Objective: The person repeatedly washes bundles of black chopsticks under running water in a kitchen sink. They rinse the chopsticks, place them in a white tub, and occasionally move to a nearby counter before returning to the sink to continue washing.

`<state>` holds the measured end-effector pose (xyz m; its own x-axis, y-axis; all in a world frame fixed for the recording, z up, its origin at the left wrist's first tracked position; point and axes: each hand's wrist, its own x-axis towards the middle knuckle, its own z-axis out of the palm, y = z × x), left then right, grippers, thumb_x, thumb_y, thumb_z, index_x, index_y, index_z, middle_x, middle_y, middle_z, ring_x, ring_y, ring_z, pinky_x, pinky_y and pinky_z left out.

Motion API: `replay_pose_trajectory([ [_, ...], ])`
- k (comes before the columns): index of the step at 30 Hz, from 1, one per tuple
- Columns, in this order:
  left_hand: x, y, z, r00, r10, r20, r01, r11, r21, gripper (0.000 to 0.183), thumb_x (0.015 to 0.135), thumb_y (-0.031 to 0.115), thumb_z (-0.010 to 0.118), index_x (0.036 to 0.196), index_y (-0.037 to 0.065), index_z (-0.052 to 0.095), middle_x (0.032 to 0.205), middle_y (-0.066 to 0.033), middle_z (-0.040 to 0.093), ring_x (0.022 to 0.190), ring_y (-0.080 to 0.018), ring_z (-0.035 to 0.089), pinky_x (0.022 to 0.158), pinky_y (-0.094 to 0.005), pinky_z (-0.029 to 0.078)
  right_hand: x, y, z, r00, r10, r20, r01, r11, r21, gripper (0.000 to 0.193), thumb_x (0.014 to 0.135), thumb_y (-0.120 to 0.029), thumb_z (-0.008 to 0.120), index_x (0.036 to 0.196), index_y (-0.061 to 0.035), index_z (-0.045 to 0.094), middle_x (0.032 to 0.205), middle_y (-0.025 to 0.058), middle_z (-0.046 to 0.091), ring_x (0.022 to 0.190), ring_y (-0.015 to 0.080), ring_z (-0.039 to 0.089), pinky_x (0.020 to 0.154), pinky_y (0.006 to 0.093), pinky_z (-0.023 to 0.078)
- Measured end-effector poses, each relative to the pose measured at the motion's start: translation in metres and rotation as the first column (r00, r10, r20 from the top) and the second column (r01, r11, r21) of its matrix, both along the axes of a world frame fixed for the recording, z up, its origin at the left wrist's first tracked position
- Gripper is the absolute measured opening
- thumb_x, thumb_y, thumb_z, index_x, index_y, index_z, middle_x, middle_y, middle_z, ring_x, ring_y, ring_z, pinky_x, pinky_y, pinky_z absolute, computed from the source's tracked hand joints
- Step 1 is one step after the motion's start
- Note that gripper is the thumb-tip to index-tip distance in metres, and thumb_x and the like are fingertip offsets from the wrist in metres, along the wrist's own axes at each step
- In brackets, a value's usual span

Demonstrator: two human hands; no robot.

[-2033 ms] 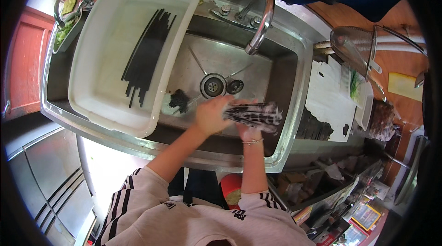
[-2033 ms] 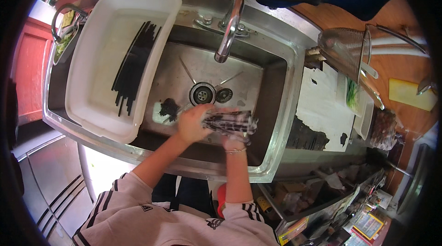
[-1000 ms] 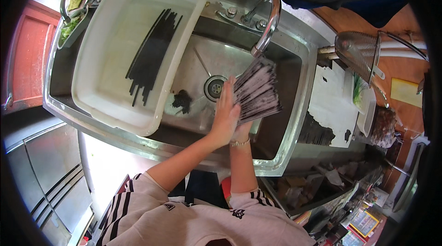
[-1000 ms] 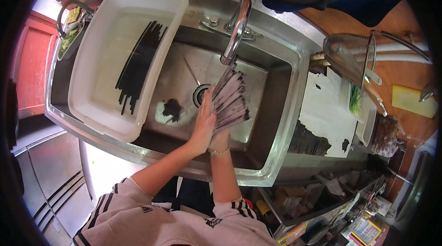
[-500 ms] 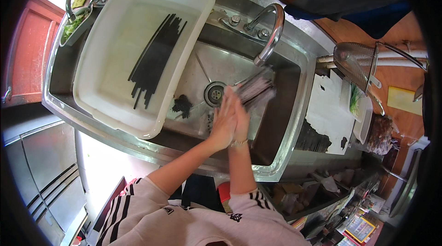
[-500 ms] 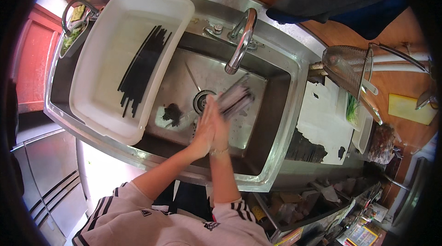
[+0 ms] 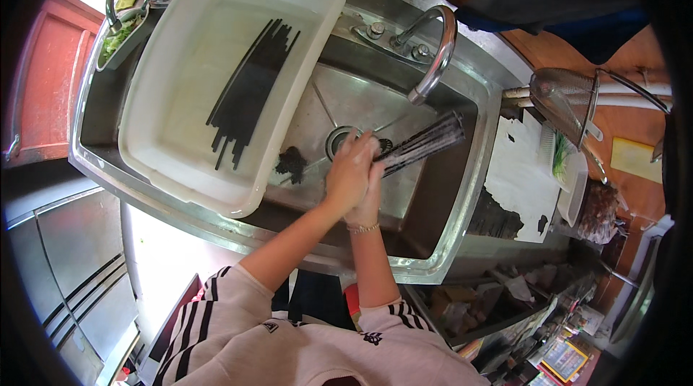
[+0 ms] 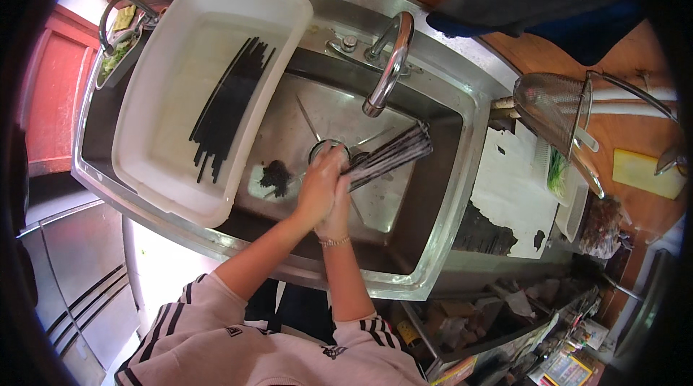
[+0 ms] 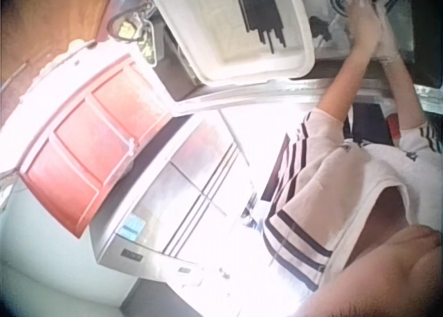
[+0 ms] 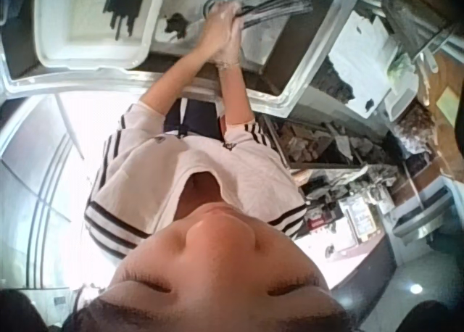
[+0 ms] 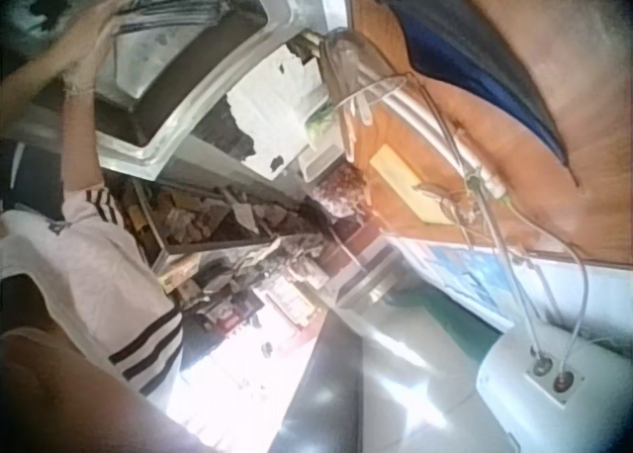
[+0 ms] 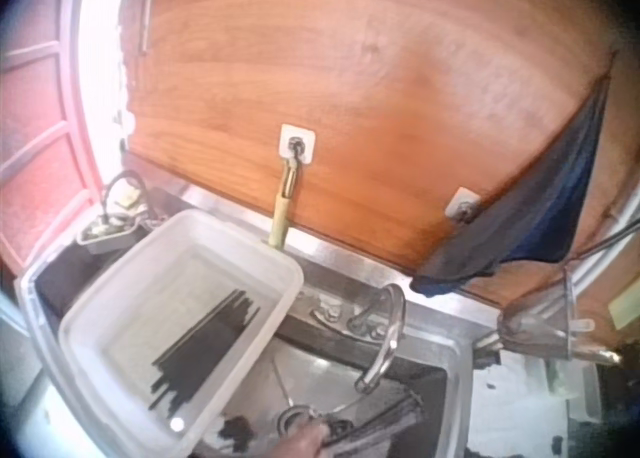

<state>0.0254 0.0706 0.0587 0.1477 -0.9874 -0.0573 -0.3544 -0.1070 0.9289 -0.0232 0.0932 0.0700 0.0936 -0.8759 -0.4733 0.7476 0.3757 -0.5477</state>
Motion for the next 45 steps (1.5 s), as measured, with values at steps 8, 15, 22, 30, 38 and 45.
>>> replay_pose_trajectory([
  [8, -0.018, -0.01, 0.025, 0.976, -0.135, 0.168, 0.128, 0.99, 0.054, 0.052, 0.094, 0.02, 0.038, 0.141, 0.001, 0.026, 0.146, -0.0235, 0.025, 0.136, -0.0395, 0.024, 0.105, -0.0567, 0.024, -0.032, 0.0, 0.02, 0.967, 0.074, -0.244, -0.179, 0.879, -0.443, 0.095, 0.087, -0.071, 0.026, 0.145, 0.0022, 0.012, 0.152, 0.0096, 0.015, 0.14, 0.0228, 0.014, 0.114, 0.0382, 0.01],
  [15, -0.022, -0.023, 0.052, 0.947, -0.195, 0.257, 0.156, 0.974, 0.165, 0.059, 0.094, 0.028, 0.038, 0.143, -0.001, 0.021, 0.15, -0.0205, 0.018, 0.14, -0.0361, 0.015, 0.109, -0.0529, 0.016, -0.031, -0.015, 0.033, 0.99, 0.117, -0.078, -0.14, 0.869, -0.474, 0.098, 0.083, -0.075, 0.028, 0.146, -0.0021, 0.012, 0.152, 0.0094, 0.014, 0.14, 0.0242, 0.013, 0.114, 0.0416, 0.009],
  [22, -0.028, -0.027, 0.043, 0.944, -0.013, 0.329, 0.006, 1.0, 0.023, 0.058, 0.091, 0.022, 0.047, 0.14, -0.003, 0.028, 0.146, -0.0239, 0.026, 0.135, -0.0377, 0.025, 0.107, -0.0509, 0.024, -0.04, -0.041, 0.014, 0.99, 0.138, -0.033, -0.142, 0.942, -0.303, 0.073, 0.094, -0.058, 0.029, 0.139, -0.0007, 0.03, 0.141, 0.0149, 0.035, 0.13, 0.0277, 0.034, 0.108, 0.0403, 0.024],
  [30, 0.023, -0.125, 0.043, 0.931, 0.205, 0.303, -0.109, 0.946, -0.304, 0.036, 0.082, 0.007, 0.05, 0.117, 0.003, 0.056, 0.123, -0.0145, 0.054, 0.119, -0.0341, 0.046, 0.099, -0.0409, 0.037, -0.051, -0.129, 0.003, 0.931, -0.197, -0.306, 0.151, 0.974, -0.168, 0.017, 0.092, -0.021, 0.058, 0.083, -0.0068, 0.055, 0.064, -0.0003, 0.053, 0.056, 0.0121, 0.05, 0.053, 0.0269, 0.041],
  [38, 0.024, -0.206, 0.041, 0.488, 0.105, 0.866, -0.198, 0.98, -0.007, 0.035, 0.087, 0.02, 0.05, 0.118, 0.006, 0.056, 0.109, -0.0087, 0.059, 0.117, -0.0286, 0.047, 0.095, -0.0416, 0.039, -0.02, -0.136, -0.012, 0.907, -0.072, -0.415, 0.046, 0.996, -0.072, 0.021, 0.09, -0.028, 0.06, 0.085, -0.0084, 0.055, 0.062, 0.0007, 0.052, 0.053, 0.0126, 0.051, 0.051, 0.0265, 0.041],
  [45, 0.014, -0.139, 0.009, 0.95, 0.307, -0.064, -0.282, 0.925, 0.254, 0.046, 0.094, 0.034, 0.042, 0.123, -0.002, 0.05, 0.112, -0.0185, 0.059, 0.104, -0.036, 0.055, 0.092, -0.0404, 0.041, 0.002, -0.135, -0.017, 0.995, 0.0, -0.104, -0.005, 0.999, -0.048, 0.023, 0.094, -0.027, 0.054, 0.104, -0.0058, 0.057, 0.086, -0.0003, 0.058, 0.078, 0.011, 0.057, 0.067, 0.027, 0.047],
])
